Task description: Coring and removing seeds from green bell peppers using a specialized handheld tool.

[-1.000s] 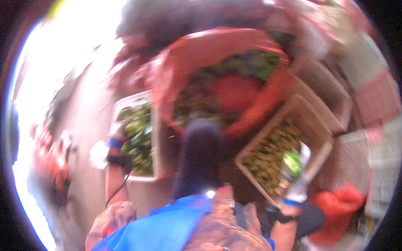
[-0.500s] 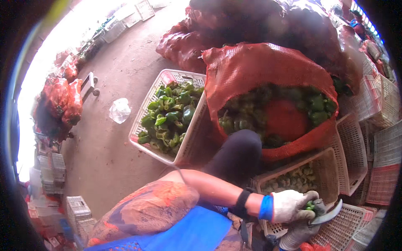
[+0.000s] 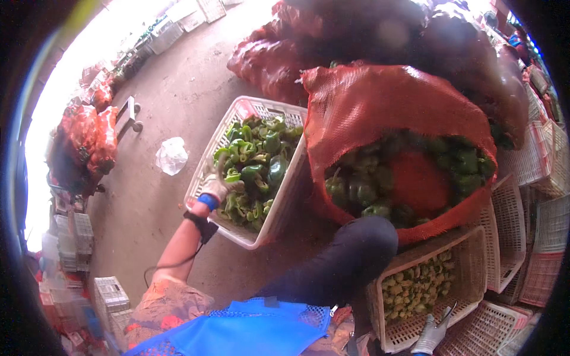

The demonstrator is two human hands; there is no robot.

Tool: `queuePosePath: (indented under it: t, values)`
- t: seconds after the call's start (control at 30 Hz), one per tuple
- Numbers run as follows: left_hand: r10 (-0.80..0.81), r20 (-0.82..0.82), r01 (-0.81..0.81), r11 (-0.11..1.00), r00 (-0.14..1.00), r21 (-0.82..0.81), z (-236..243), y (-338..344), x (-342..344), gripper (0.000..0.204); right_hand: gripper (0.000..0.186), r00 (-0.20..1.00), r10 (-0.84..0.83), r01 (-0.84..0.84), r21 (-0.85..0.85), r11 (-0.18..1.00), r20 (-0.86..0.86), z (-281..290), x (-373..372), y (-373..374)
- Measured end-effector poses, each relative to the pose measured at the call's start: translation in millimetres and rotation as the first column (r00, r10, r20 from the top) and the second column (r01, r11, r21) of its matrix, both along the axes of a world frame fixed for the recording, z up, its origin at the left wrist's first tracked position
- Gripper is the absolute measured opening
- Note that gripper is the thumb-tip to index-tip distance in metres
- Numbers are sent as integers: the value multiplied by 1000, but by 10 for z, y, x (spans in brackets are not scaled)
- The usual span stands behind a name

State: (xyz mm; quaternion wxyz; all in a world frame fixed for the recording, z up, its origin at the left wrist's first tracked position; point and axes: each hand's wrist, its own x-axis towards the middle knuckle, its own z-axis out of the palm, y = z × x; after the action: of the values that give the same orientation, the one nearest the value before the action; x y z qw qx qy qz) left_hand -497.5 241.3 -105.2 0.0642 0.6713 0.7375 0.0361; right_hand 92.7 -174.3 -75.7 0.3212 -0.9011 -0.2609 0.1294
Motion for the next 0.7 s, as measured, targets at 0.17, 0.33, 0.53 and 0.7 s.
queuePosePath:
  t: [0.17, 0.33, 0.53, 0.7]
  values:
    - [51, 184, -59, 997, 982, 43, -542, 1184, 232, 104, 48, 994, 65, -58, 88, 994, -82, -518, 270, -202]
    - [-85, -189, 59, 988, 978, -140, -647, 2195, 500, 73, 39, 956, -86, 86, -13, 996, -280, -739, 488, -291]
    - [47, -282, -101, 978, 958, -181, -1042, 2756, 539, 81, 32, 897, -199, 192, -57, 980, -394, -309, -171, 524]
    - [124, -110, -152, 941, 986, -303, -464, 2438, 893, 99, 28, 866, -117, 117, -29, 993, -487, -109, -431, 799]
